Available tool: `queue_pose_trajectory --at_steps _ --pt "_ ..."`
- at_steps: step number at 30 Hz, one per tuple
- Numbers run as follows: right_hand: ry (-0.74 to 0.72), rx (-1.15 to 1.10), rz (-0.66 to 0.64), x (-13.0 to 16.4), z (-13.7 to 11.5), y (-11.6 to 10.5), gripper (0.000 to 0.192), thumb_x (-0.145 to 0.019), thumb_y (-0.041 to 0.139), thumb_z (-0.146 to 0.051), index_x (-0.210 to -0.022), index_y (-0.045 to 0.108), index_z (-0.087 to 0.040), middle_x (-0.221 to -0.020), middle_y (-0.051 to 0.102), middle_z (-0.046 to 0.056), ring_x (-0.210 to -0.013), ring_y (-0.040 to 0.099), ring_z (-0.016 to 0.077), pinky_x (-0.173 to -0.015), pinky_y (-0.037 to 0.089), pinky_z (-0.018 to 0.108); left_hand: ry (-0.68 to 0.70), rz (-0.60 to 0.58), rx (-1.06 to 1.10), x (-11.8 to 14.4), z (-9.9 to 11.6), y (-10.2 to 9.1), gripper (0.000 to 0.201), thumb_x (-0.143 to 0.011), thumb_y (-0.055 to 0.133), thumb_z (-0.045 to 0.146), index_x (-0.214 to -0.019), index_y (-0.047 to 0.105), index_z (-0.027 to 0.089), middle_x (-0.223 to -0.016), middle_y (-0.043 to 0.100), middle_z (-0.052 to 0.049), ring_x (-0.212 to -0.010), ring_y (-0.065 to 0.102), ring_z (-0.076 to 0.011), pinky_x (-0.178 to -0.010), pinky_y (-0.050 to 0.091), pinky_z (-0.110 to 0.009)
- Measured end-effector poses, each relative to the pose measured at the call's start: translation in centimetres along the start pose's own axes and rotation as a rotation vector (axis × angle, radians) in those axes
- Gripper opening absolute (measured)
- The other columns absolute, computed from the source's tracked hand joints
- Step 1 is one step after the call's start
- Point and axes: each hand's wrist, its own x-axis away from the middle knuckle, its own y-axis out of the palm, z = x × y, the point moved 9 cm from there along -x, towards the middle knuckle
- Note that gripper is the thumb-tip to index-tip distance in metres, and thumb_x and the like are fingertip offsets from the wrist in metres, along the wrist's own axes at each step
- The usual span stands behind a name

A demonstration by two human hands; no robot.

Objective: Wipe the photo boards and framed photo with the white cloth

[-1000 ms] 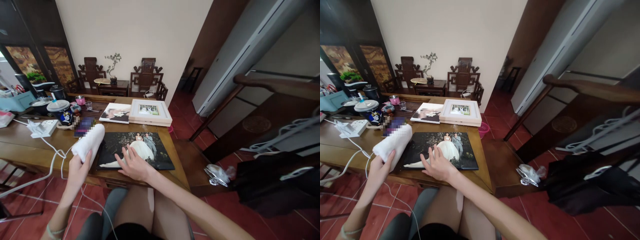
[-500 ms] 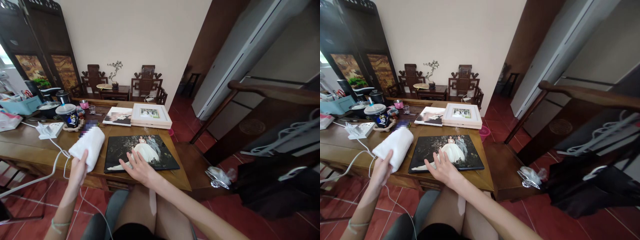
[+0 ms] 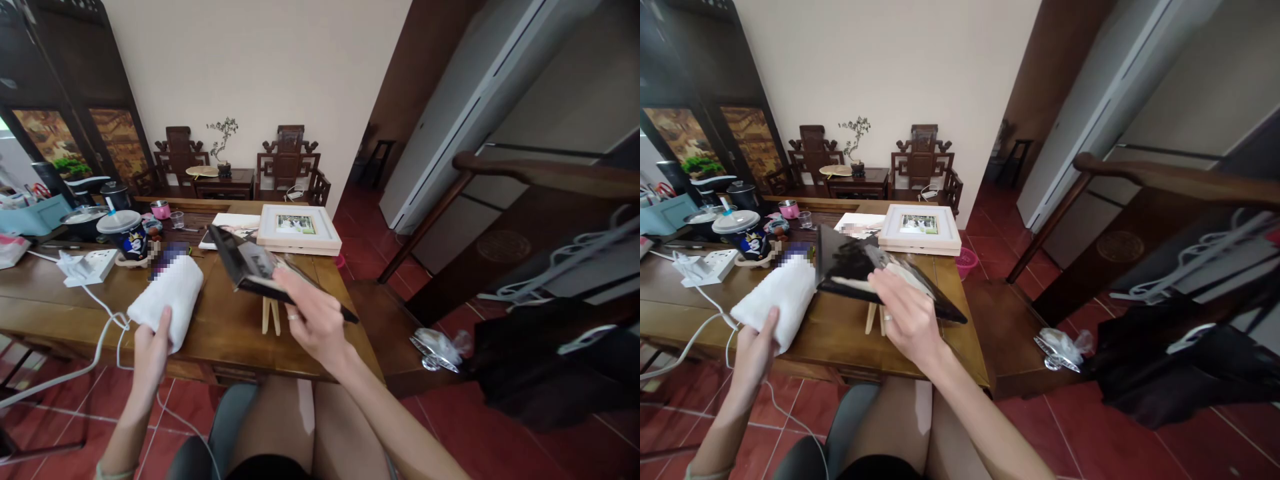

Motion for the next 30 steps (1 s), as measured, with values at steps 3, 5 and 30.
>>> queue_pose_trajectory --at_steps 3,5,30 --pt "0.269 -0.013 0.320 -0.5 1.2 -3.7 0.034 -0.089 0.051 -0.024 -0.120 0.063 -0.022 -0.105 0.072 0.008 -0.101 0.067 0.0268 -0.088 0.056 0.039 0.323 0.055 -0.197 1.9 4.5 0.9 0.032 -0.083 0.051 0.046 -0.071 0.058 0.016 -0.072 0.065 -0.010 -0.090 0.064 -0.0324 -0.082 0.053 -0.042" --pt "0.461 -0.080 0.543 0.1 1.9 -5.1 0.028 -0.086 0.060 -0.028 -0.110 0.067 -0.018 -0.093 0.073 0.010 -0.089 0.070 0.0271 -0.079 0.058 0.037 0.529 0.036 -0.248 4.1 7.5 2.7 0.025 -0.090 0.046 0.036 -0.087 0.060 0.016 -0.104 0.066 -0.015 -0.118 0.054 -0.0322 -0.105 0.039 -0.045" --pt "1.100 -0.892 0.863 9.7 8.9 0.4 0.059 -0.061 0.075 -0.017 -0.114 0.052 -0.027 -0.109 0.066 0.003 -0.094 0.065 0.0180 -0.078 0.054 0.034 1.022 -0.680 -0.701 9.7 7.8 13.6 0.013 -0.089 0.051 0.017 -0.096 0.062 0.015 -0.156 0.020 -0.012 -0.145 0.009 -0.0357 -0.111 0.021 -0.065"
